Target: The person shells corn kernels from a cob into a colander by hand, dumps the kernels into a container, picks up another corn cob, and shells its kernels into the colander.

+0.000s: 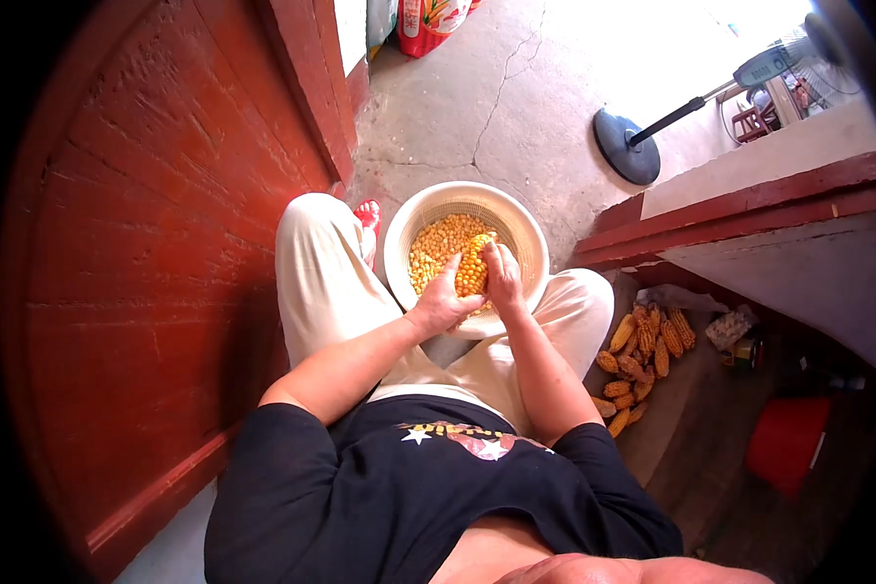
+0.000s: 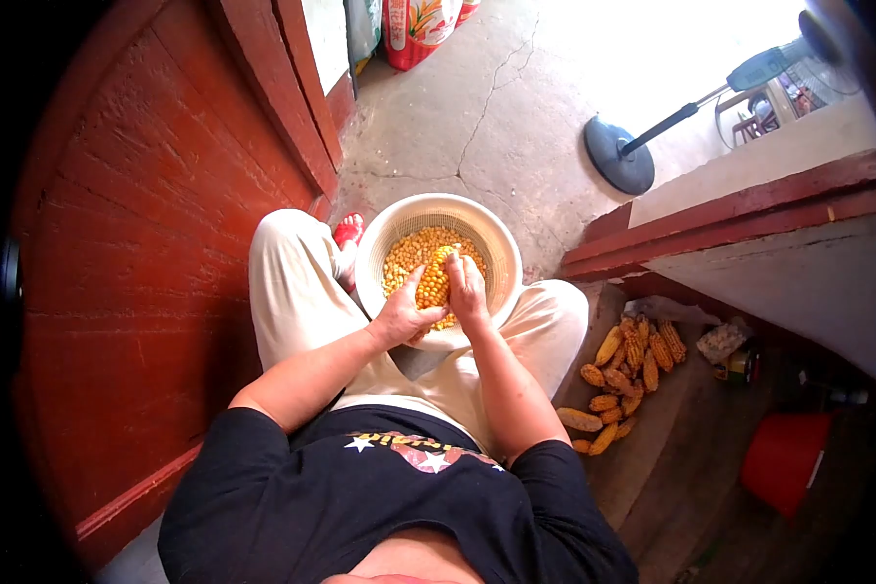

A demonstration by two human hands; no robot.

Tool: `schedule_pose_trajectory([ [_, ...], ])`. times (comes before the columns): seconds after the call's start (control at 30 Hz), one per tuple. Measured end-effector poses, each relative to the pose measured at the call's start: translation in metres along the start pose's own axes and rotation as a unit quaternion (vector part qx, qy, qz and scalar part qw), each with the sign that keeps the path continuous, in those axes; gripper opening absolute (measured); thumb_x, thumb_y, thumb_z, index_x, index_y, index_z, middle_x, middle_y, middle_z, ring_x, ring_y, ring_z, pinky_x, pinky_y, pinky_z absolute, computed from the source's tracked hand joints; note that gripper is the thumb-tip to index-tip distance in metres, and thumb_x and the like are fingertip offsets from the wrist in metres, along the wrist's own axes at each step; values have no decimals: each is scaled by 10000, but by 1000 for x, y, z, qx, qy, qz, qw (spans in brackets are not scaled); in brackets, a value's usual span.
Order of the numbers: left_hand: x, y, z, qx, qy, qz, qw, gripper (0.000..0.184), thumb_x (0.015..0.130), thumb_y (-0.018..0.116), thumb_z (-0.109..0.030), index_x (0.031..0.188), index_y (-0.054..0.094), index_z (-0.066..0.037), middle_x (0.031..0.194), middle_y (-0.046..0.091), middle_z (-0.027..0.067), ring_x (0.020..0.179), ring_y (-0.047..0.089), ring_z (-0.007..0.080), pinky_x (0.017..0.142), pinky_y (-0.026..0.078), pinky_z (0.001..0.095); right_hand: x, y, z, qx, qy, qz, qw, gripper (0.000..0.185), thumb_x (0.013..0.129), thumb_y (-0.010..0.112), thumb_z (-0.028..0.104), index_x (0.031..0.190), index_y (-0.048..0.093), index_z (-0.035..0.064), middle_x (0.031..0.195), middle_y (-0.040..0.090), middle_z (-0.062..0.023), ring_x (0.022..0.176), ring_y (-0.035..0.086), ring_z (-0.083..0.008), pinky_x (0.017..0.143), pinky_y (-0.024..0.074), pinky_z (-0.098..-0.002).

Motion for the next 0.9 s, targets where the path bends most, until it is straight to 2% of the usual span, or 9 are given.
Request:
schedule_pose_trajectory([
  [0.1,5,-2,11,87,7,-10,996,850,696,682,-274,1343,213,17,1020,575,201,898,594,278,784,469,343,-3,3,1,127,50,34,990,377,923,421,385,990,560,41,840,573,-76,748,546,-137,662,453,-280],
  [0.13,7,-4,14,189,16,-31,981,875,681,680,-311,1353,210,-6,1012,566,228,877,592,339,760,477,389,-11,2,27,136,174,30,975,400,928,400,401,1057,546,52,847,566,-53,767,544,-99,623,456,-256],
  [0.23,-2,0,3,336,87,-45,937,818,697,673,-280,1338,243,-13,1095,509,253,930,562,364,790,467,392,-4,-1,15,50,162,40,985,429,922,409,398,1114,515,29,856,575,-92,757,558,-161,592,466,-299],
  [0.27,-5,5,-2,343,78,-34,935,839,679,683,-275,1341,239,-13,1101,495,253,924,547,383,782,464,409,0,1,18,-160,11,-48,986,400,919,422,363,1076,503,4,861,573,-151,729,564,-274,612,467,-355],
  [0.3,-5,9,5,344,78,-33,935,839,679,683,-275,1341,239,-13,1101,495,253,924,547,383,782,464,409,-7,2,28,-219,-194,-80,953,348,917,428,314,1003,513,-13,869,569,-206,756,549,-373,679,445,-401],
  [0.4,-3,15,17,298,124,-59,945,901,670,673,-293,1363,172,-10,1021,526,252,844,576,377,754,465,429,-7,0,36,-139,-46,-57,988,305,922,416,275,925,529,-8,828,571,-207,784,544,-382,687,426,-419],
  [0.5,-1,7,3,208,8,11,978,925,639,677,-294,1357,180,12,991,562,254,884,583,360,785,462,402,-4,-2,29,-131,-82,-53,987,298,922,409,263,888,541,-2,808,566,-216,767,542,-390,656,420,-428],
  [0.77,3,4,16,163,29,14,986,945,596,671,-266,1351,191,38,966,586,243,915,589,334,826,451,347,-7,-2,44,-315,-218,-14,924,303,925,366,237,810,514,-2,722,546,-220,682,543,-408,586,418,-457],
  [0.9,1,4,13,61,-107,84,989,912,601,702,-179,1348,221,22,979,567,132,789,578,169,713,476,266,-1,-11,17,-271,-249,-71,927,246,909,389,169,783,532,13,700,571,-183,648,557,-360,563,432,-417],
])
Point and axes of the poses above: each hand's wrist, its own x-axis towards the middle knuckle, its own y-axis out of the palm, z = x × y, the point moved 4 cm from there along x, towards the middle knuckle
